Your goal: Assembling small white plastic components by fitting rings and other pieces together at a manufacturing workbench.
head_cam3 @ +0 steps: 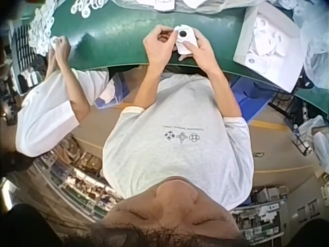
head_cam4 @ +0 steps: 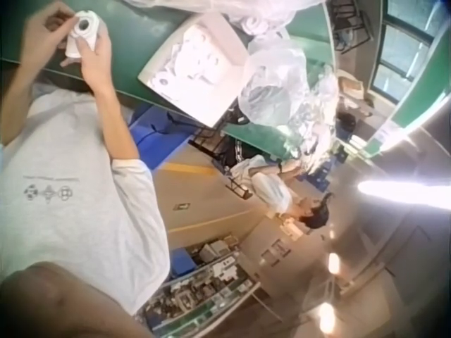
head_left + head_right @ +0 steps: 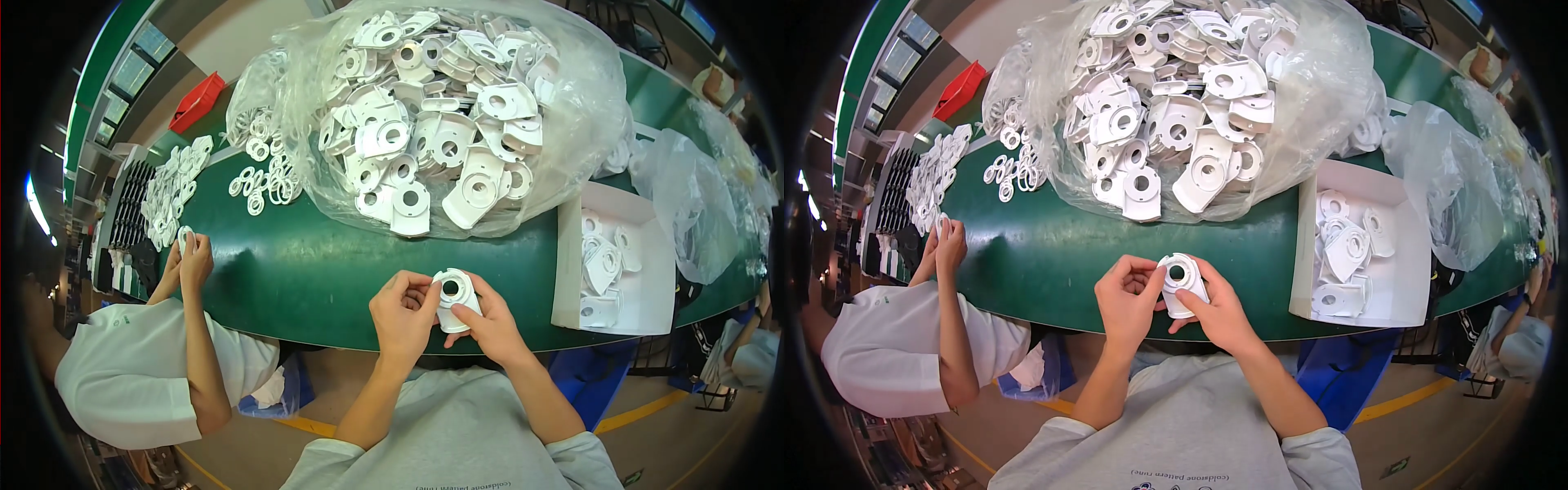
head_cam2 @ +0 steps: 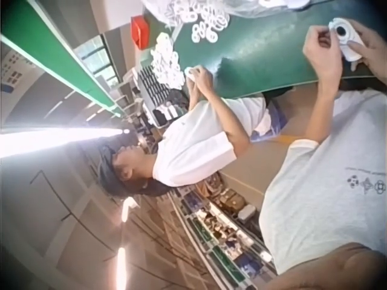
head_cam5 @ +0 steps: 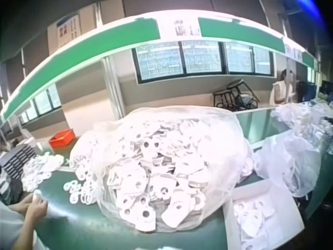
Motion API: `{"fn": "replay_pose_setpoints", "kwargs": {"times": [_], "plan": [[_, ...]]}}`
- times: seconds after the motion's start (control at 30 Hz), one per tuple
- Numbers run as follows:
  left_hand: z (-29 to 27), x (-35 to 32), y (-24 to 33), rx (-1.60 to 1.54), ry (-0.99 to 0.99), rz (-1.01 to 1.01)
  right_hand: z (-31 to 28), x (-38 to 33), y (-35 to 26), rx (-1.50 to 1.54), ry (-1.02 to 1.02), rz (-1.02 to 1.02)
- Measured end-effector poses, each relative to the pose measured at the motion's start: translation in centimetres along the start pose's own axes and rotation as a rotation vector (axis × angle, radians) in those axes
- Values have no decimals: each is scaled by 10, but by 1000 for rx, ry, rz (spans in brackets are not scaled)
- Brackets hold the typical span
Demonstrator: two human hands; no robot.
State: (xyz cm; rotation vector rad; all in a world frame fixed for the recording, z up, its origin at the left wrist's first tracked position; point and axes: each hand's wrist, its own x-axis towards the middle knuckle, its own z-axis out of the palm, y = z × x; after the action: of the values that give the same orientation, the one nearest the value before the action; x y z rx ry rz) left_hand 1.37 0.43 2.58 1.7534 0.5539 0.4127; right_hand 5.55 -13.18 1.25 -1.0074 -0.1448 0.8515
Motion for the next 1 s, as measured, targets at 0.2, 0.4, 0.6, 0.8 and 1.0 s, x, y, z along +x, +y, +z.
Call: {"fn": "replay_pose_setpoints", "kwargs": {"times": [0.2, 0.4, 0.6, 0.8, 1.0], "plan": [[-2, -3, 2, 90, -3, 81, -2, 0, 4, 28, 18, -25], [-4, -6, 4, 113, -7, 164, -1, 0, -2, 46, 4, 8], [-12, 0, 1, -207, -81, 22, -1, -4, -2, -31, -35, -54], [-41, 40, 8, -261, -661, -218, -2, -10, -1, -86, -178, -86], [-50, 47, 23, -160, -750, -225, -2, -12, 1, -89, -193, -72]]}}
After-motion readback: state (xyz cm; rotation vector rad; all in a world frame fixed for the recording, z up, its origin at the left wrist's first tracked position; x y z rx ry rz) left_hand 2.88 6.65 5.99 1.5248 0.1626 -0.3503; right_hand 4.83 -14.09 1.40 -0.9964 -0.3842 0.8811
